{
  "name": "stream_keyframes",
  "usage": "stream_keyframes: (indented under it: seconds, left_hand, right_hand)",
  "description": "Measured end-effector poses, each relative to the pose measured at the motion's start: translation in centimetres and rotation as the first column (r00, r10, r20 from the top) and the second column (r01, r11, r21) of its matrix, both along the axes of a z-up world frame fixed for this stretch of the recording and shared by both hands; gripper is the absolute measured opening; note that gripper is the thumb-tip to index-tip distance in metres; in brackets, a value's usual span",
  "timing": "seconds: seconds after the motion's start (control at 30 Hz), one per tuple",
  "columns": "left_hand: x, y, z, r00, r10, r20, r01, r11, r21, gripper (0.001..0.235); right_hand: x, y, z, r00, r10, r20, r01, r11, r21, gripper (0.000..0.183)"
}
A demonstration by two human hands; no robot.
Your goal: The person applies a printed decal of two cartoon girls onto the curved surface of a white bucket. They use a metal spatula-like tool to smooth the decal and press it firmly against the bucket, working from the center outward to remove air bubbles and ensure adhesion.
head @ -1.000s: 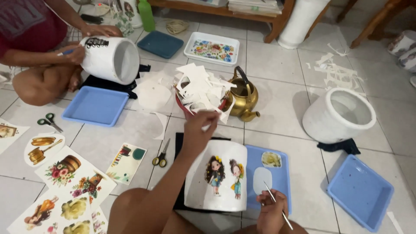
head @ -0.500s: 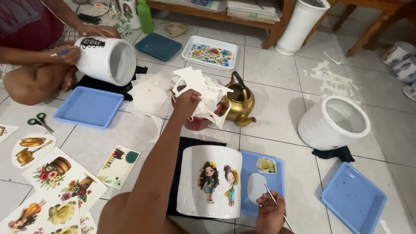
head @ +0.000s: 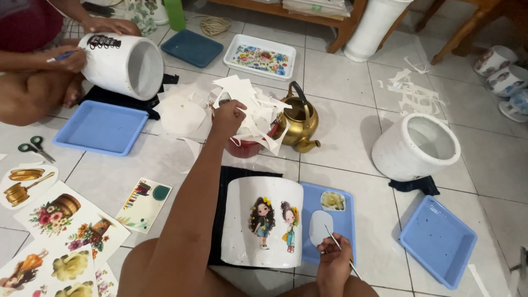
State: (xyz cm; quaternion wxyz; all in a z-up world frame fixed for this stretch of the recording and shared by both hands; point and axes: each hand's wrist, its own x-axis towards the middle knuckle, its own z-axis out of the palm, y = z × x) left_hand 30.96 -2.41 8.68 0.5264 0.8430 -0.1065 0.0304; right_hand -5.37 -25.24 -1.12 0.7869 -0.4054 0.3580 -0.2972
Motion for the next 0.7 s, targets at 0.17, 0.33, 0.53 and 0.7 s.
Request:
stream_keyframes:
  seconds: [0.17,0.33,0.53,0.7]
  left_hand:
    - [1.4,-0.6,-0.9,0.987,0.084,0.135,-0.08,0.996,-0.037,0.022]
    - [4.4,-0.8,-2.6,0.98,0.077,0.184,-0.067,0.996,-0.06,0.035]
    - [2.3,-1.2,1.5,0.996,0.083,-0.009,-0.082,0.991,0.107,0.008]
    - [3.5,-1.4,0.0,0.992,0.111,0.056,-0.115,0.991,0.074,0.016]
  right_hand:
    - [0.2,0.8,1.3,0.999,-0.012,-0.029,0.012,1.0,-0.003,0.026]
    - [0.2,0.5,0.8,1.0,-0.023,-0.014,0.023,1.0,0.012,0.025]
    - [0.3,0.5,0.6,1.0,-0.018,-0.014,0.018,1.0,0.018,0.023]
    - [0.3,0.9,1.2,0.998,-0.032,-0.047,0.033,0.999,0.022,0.025]
